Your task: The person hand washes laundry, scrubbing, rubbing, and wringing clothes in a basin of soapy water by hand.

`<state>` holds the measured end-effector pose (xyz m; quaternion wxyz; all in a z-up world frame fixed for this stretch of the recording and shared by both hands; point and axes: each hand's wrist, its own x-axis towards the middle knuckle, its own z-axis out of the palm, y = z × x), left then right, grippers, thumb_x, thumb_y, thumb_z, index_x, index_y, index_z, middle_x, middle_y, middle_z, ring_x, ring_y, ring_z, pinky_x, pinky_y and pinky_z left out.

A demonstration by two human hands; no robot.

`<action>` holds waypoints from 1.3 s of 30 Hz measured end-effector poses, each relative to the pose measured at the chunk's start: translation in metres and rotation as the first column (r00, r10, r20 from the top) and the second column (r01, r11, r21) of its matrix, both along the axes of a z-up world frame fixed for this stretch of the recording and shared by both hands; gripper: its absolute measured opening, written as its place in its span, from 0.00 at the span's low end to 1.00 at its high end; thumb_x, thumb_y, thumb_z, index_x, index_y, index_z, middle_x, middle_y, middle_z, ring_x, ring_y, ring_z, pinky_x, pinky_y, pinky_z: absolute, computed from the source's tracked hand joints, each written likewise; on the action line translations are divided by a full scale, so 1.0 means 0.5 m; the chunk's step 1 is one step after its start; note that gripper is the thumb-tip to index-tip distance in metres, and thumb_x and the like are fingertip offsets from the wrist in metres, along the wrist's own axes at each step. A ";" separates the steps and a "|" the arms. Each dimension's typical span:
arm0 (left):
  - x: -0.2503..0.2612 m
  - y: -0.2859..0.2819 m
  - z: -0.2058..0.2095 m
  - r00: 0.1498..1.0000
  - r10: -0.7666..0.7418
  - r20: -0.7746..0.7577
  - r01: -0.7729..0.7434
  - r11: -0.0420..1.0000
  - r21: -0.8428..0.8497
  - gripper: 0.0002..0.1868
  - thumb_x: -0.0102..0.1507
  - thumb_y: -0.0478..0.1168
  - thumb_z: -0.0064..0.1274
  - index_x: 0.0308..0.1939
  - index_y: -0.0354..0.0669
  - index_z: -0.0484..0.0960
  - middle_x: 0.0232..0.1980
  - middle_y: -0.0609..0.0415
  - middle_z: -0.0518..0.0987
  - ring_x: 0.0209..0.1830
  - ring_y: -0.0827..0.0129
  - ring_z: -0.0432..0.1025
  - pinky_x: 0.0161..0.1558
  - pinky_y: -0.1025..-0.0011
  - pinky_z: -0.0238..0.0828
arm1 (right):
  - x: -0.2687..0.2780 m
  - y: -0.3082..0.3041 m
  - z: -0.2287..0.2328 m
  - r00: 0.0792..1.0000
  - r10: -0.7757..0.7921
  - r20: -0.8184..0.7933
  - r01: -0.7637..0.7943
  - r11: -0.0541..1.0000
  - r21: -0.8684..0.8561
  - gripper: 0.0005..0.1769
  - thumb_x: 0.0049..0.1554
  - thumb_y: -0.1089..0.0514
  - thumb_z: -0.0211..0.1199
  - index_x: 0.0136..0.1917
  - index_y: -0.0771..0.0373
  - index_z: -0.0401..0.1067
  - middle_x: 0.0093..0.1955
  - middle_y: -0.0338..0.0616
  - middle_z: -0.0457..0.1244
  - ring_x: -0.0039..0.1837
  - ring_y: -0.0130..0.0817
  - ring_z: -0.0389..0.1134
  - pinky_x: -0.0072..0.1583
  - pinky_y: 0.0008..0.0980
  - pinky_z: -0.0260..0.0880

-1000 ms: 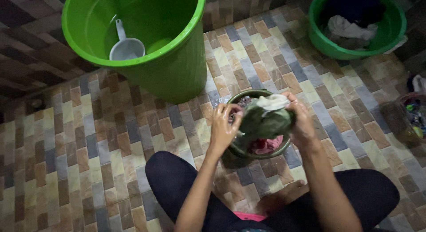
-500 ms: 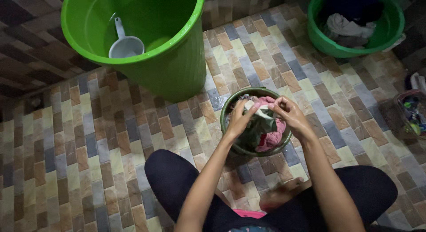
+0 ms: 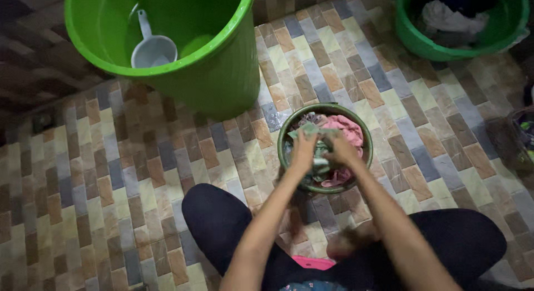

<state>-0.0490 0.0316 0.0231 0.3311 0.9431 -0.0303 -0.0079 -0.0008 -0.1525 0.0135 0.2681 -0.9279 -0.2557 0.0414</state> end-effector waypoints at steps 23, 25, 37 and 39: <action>0.026 -0.047 -0.172 0.900 -0.020 -0.435 0.169 0.937 0.306 0.19 0.65 0.41 0.52 0.60 0.47 0.75 0.62 0.41 0.72 0.58 0.46 0.73 0.57 0.50 0.73 | -0.073 0.042 -0.127 0.979 -0.180 -0.100 0.104 0.853 -0.512 0.39 0.56 0.58 0.60 0.78 0.61 0.54 0.60 0.51 0.64 0.52 0.47 0.70 0.46 0.46 0.72; 0.020 -0.017 -0.140 0.893 -0.023 -0.450 0.108 0.981 0.162 0.28 0.59 0.41 0.57 0.63 0.44 0.71 0.64 0.37 0.67 0.60 0.41 0.69 0.59 0.50 0.70 | -0.037 0.022 -0.112 0.970 -0.179 -0.167 0.092 0.898 -0.430 0.52 0.47 0.55 0.67 0.81 0.65 0.49 0.60 0.53 0.64 0.51 0.49 0.70 0.47 0.47 0.72; 0.050 0.067 0.142 0.978 -0.116 -0.175 0.162 0.947 0.277 0.33 0.54 0.28 0.55 0.62 0.61 0.79 0.64 0.36 0.66 0.59 0.32 0.66 0.51 0.46 0.71 | -0.027 -0.131 0.225 0.994 -0.085 0.071 0.106 0.922 -0.372 0.26 0.58 0.56 0.67 0.69 0.42 0.69 0.64 0.48 0.63 0.60 0.42 0.69 0.62 0.39 0.72; 0.056 0.098 0.230 0.985 -0.159 -0.075 0.164 0.983 0.079 0.30 0.56 0.30 0.56 0.62 0.56 0.79 0.56 0.37 0.74 0.53 0.37 0.71 0.52 0.49 0.73 | -0.028 -0.109 0.302 0.986 -0.150 -0.078 0.106 0.907 -0.407 0.41 0.47 0.58 0.69 0.73 0.39 0.65 0.76 0.51 0.54 0.65 0.48 0.65 0.65 0.43 0.69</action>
